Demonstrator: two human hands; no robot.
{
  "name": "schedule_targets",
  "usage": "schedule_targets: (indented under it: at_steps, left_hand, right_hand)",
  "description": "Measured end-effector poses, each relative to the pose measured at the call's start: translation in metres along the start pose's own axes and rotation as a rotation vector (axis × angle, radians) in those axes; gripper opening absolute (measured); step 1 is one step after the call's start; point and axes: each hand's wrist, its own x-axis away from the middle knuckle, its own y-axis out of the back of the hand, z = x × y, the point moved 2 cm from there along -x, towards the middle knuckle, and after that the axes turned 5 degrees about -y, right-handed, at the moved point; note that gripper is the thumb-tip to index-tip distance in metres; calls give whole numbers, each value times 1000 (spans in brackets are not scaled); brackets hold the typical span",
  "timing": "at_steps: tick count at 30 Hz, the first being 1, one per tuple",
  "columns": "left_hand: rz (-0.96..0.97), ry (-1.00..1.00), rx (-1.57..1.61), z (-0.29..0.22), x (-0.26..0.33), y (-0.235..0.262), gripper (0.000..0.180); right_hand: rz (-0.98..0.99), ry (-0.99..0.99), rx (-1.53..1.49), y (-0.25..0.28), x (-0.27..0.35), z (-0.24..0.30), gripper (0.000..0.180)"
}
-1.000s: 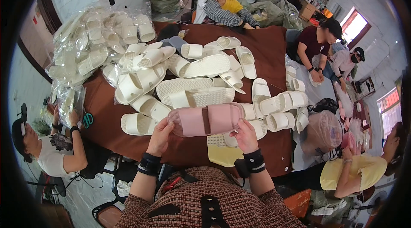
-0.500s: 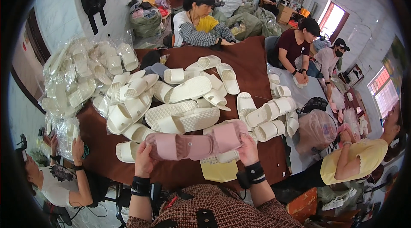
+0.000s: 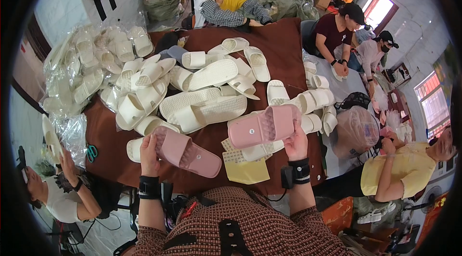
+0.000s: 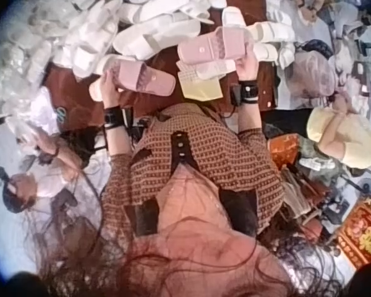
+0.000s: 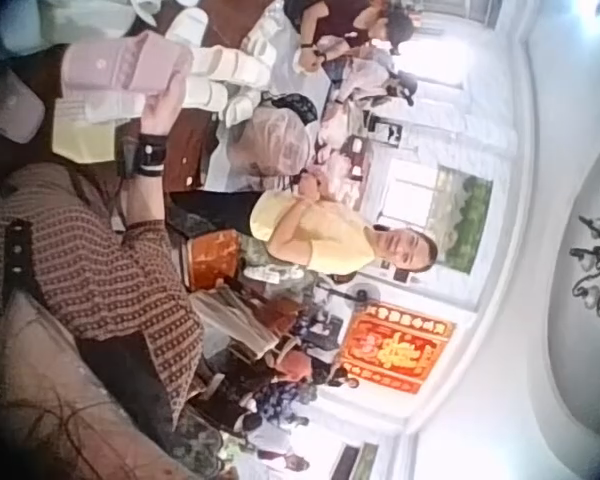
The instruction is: Cleaning and sorting plastic slippers and components in a manufacturing setting.
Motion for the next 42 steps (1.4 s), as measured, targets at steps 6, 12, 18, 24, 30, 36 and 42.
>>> schedule_targets:
  at_steps: [6,12,18,24,30,36,42]
  left_hand:
    - [15,28,20,1,2,-18,18]
    - [17,75,80,11,-2,-18,15]
    - [47,51,-13,20,-13,-29,18]
    - [148,55,-172,28,-27,-36,24]
    - [138,-671,-1053,25,-17,-51,39]
    - [673,322,-174,8,40,-108,47]
    - [864,647,246,9,66,-138,70]
  right_hand:
    - [25,-27,7,6,-3,-8,29]
    - [-19,-19,49,-1,-6,-14,27]
    - [-5,-27,122,-14,-4,-14,27]
    - [3,-47,147,-11,-8,-24,23]
    - [-25,-31,199,-30,-6,-29,22]
    - [20,-44,246,-59,-10,-27,25]
    - [161,-36,436,-92,-16,-28,27]
